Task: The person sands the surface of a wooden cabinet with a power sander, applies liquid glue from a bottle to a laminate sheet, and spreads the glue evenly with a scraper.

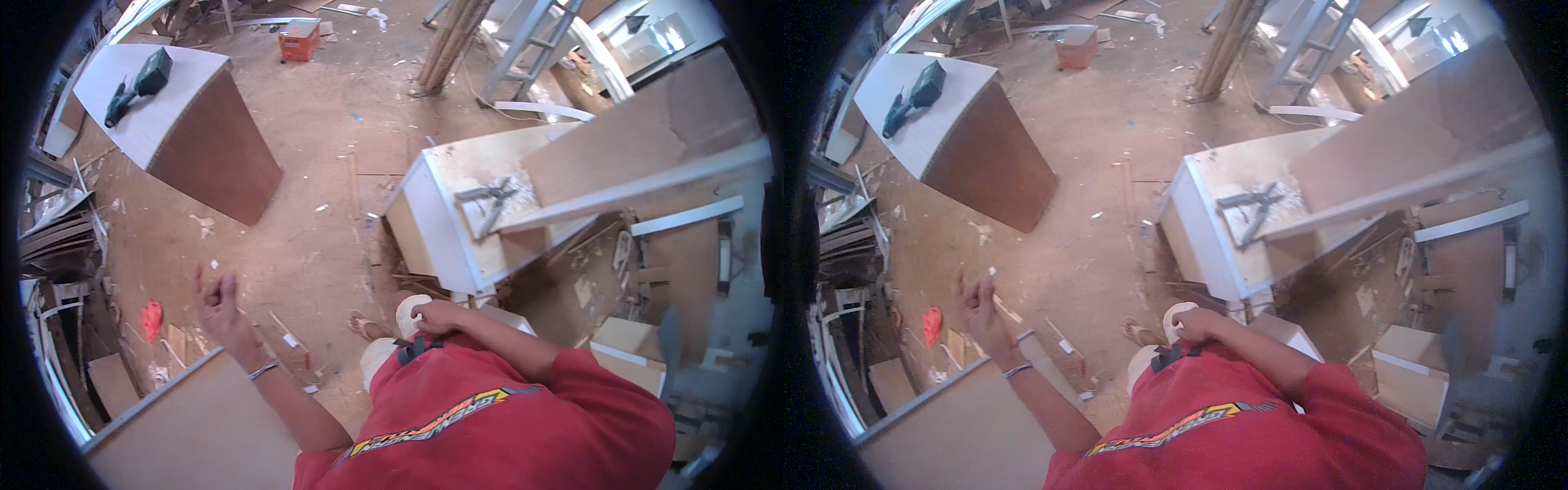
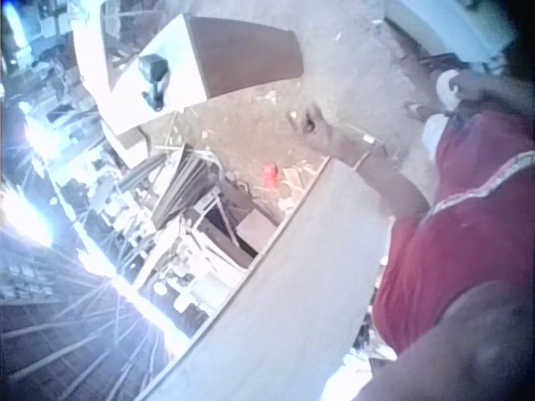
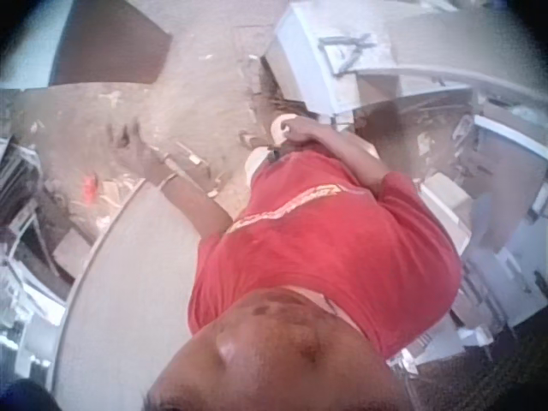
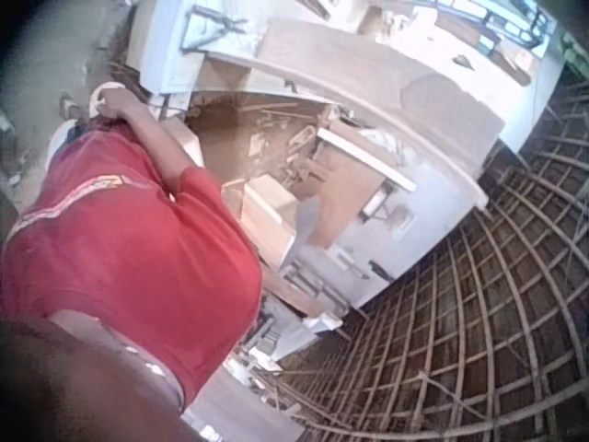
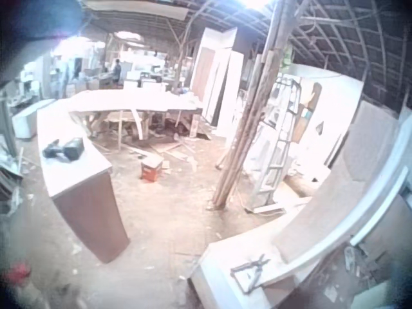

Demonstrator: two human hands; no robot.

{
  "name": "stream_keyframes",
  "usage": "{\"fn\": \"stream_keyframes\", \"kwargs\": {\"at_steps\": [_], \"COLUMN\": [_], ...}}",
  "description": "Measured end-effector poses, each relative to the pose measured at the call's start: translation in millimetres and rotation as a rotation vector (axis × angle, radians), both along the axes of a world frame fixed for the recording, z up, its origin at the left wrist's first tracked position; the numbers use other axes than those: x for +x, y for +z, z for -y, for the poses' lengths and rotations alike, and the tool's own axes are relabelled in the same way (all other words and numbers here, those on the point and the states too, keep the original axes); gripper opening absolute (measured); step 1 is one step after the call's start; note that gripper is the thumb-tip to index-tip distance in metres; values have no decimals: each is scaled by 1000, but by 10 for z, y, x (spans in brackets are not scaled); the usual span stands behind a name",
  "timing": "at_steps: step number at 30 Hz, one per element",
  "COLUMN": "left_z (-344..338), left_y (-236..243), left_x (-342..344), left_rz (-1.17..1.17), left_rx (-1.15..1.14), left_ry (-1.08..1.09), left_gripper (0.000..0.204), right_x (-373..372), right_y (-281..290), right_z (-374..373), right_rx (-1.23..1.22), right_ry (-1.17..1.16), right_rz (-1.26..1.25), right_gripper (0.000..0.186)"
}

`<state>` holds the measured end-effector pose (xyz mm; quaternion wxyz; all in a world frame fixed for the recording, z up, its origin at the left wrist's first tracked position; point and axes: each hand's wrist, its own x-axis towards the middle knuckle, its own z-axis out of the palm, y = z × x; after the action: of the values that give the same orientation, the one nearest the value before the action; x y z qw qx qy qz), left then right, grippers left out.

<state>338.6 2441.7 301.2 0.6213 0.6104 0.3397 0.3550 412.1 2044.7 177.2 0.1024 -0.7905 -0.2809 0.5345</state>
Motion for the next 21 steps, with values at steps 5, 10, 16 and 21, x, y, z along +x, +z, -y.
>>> {"fn": "stream_keyframes", "kwargs": {"at_steps": [5, 10, 16, 21], "left_z": [75, -104, -1037, -2213], "left_y": [174, -107, -129, 328], "left_x": [1441, 2996, 5230, 6664], "left_rz": [-113, -52, -207, -185], "left_rx": [-62, -115, -111, -65], "left_ry": [-360, -673, -733, -623], "left_gripper": [59, 59, 59, 58], "right_x": [628, 1920, 4124, 6479], "right_y": [178, 359, 385, 1070], "right_z": [-702, -1355, -2407, -3534], "right_rx": [164, 226, 231, 328], "right_ry": [-217, -433, -418, -355], "right_rz": [-16, -16, 39, 197], "right_gripper": [43, 45, 48, 47]}}
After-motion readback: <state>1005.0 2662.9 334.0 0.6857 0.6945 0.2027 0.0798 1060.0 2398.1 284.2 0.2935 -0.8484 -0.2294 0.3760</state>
